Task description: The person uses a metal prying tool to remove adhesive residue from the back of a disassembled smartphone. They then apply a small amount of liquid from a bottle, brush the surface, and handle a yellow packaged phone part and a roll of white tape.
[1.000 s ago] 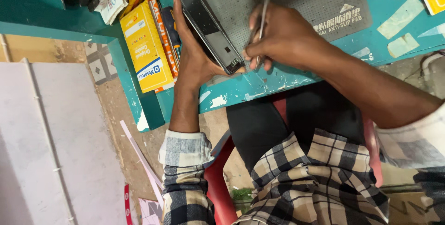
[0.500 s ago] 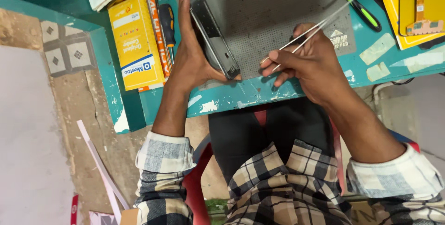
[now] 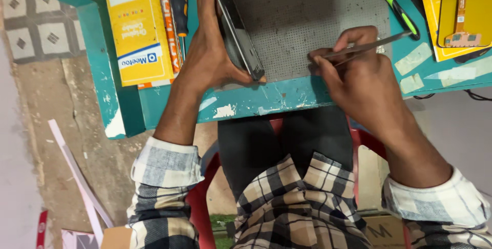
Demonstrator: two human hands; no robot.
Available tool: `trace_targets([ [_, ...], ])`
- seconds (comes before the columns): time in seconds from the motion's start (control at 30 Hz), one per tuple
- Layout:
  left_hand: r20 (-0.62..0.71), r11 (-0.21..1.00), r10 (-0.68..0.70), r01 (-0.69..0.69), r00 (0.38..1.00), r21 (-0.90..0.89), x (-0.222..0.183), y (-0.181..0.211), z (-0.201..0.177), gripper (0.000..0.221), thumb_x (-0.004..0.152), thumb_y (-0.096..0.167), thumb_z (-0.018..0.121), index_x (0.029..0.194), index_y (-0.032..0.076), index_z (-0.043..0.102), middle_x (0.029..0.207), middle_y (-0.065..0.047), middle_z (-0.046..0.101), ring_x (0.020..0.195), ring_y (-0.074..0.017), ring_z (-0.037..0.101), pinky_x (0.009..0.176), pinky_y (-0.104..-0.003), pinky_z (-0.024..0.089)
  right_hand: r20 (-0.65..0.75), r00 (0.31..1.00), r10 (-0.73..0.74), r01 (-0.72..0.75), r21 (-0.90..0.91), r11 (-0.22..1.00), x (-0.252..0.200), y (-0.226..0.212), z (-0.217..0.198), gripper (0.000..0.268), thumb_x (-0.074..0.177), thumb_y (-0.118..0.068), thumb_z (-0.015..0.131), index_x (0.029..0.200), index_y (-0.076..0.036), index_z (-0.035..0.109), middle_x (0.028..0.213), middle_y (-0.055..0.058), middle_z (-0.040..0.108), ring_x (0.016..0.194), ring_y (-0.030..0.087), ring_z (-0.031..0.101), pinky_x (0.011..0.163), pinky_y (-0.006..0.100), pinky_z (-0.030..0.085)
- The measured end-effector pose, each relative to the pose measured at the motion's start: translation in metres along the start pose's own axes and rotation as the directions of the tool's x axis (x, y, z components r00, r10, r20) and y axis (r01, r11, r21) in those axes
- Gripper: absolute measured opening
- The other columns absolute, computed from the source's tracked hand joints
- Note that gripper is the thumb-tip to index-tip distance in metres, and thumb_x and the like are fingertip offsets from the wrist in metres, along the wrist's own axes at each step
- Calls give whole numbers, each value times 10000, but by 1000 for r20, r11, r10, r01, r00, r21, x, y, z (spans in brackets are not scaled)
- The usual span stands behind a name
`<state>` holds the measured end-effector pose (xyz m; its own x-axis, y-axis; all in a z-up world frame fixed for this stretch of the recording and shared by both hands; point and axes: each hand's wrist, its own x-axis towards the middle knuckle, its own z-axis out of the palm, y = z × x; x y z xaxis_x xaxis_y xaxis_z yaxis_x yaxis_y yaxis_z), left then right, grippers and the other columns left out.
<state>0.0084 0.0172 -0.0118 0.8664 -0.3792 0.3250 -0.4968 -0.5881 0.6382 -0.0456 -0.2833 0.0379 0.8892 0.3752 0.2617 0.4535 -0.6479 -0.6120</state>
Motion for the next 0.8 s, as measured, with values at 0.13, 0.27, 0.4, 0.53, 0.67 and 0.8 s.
trace_targets([
  [0.13,6,999,-37,37,999,30,2,1,2,1806,378,373,1170,1634,136,-106,1740,-199,1,1645,-378,102,1399,-443,259,120,993,0,37,-309,950,13,-22,-7,236,1013,-92,704,1002,15,493,747,200,702,496,348,653,467,434,525],
  [0.27,-1,999,-35,35,999,19,0,-1,2,1791,388,362,1163,1628,151,-113,1739,-198,12,1638,-381,144,1370,-434,329,377,921,99,115,-506,855,22,-35,-24,266,1031,-169,674,1131,0,494,560,163,662,485,350,656,486,444,530],
  [0.4,0,998,-46,46,999,36,4,1,2,1806,349,392,1165,1627,163,-89,1739,-184,42,1634,-386,149,1363,-456,317,452,879,149,-125,-81,989,33,-26,-53,285,891,-51,675,1063,5,454,735,232,740,587,299,756,429,410,565],
  [0.53,-1,999,6,-6,1000,41,3,0,1,1756,380,405,1115,1633,176,-95,1735,-190,25,1635,-391,125,1370,-443,322,226,959,172,-256,431,865,44,-5,-61,238,987,21,577,1127,0,386,926,224,722,888,271,772,608,337,633],
  [0.67,31,999,38,-38,999,13,6,1,0,1787,328,436,1099,1626,116,-86,1721,-203,42,1620,-398,123,1364,-452,279,223,967,123,-243,661,710,72,28,-32,213,1076,27,604,1175,-22,422,989,211,710,935,308,781,761,386,635],
  [0.8,95,1000,12,-10,995,-24,6,6,-7,1804,314,453,1132,1619,60,-50,1709,-250,70,1605,-423,162,1334,-435,306,273,959,74,-280,878,389,109,42,14,266,1072,43,642,1203,-61,434,1091,111,651,1030,306,770,881,402,697],
])
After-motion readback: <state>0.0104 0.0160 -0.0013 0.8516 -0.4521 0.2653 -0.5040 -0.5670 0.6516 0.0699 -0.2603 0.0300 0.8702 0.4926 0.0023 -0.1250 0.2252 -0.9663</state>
